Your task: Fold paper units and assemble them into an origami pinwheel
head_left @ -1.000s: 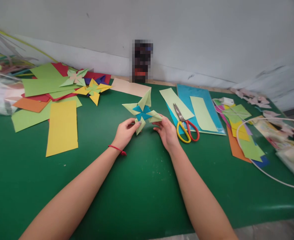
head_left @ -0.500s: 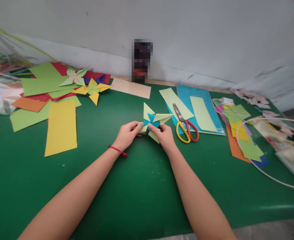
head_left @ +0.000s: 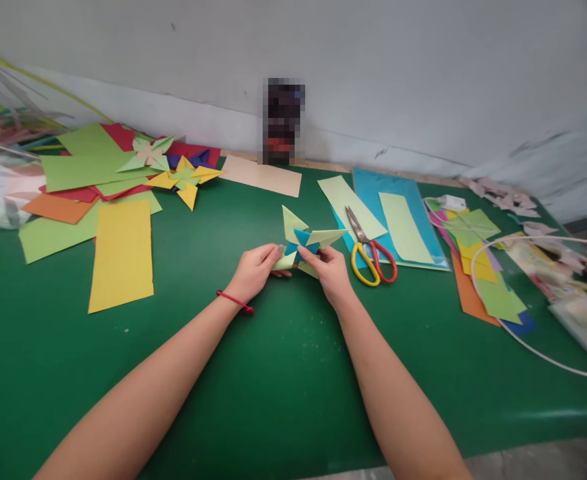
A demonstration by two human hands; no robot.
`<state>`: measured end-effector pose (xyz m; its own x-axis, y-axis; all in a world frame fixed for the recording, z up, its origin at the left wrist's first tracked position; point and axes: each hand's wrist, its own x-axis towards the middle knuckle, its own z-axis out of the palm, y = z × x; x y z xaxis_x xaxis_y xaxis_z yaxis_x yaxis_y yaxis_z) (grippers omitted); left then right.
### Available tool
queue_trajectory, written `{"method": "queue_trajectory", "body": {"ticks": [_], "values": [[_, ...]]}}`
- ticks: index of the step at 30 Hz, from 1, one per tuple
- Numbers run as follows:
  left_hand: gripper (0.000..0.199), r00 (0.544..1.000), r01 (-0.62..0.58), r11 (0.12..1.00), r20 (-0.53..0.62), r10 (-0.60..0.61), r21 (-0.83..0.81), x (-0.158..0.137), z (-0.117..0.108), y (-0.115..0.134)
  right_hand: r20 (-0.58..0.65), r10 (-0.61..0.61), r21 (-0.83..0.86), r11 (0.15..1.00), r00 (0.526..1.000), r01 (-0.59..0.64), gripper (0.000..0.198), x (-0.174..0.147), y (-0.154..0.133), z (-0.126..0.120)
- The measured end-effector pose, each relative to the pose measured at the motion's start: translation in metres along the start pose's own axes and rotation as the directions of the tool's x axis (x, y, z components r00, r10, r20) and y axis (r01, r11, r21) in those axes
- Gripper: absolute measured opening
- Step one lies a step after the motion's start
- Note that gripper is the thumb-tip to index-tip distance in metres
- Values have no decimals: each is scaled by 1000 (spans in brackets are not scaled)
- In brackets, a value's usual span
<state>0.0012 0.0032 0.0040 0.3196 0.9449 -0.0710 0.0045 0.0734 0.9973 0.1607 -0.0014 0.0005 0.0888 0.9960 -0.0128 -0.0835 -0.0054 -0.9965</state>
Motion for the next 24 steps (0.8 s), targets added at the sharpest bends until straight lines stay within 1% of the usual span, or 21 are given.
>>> {"method": "queue_trajectory", "body": {"ticks": [5,8,15,20,24], "values": [[31,998,-52,998,-23,53,29,0,0,0,-1,15,-13,1000,1000,-15,26,-1,2,0],[31,997,-75,996,-32,77,44,0,0,0,6,18,11,1000,1000,-18,26,-1,1,0],[32,996,-87,994,-26,89,65,0,0,1,44,57,11,998,997,-57,26,-2,-2,1],[33,997,-79,994,-4,80,75,-1,-1,3,73,55,11,998,996,-56,30,-2,-1,0],[34,996,-85,989,-26,89,123,-1,-1,6,76,59,-26,998,995,-57,31,-3,-1,-1]]}}
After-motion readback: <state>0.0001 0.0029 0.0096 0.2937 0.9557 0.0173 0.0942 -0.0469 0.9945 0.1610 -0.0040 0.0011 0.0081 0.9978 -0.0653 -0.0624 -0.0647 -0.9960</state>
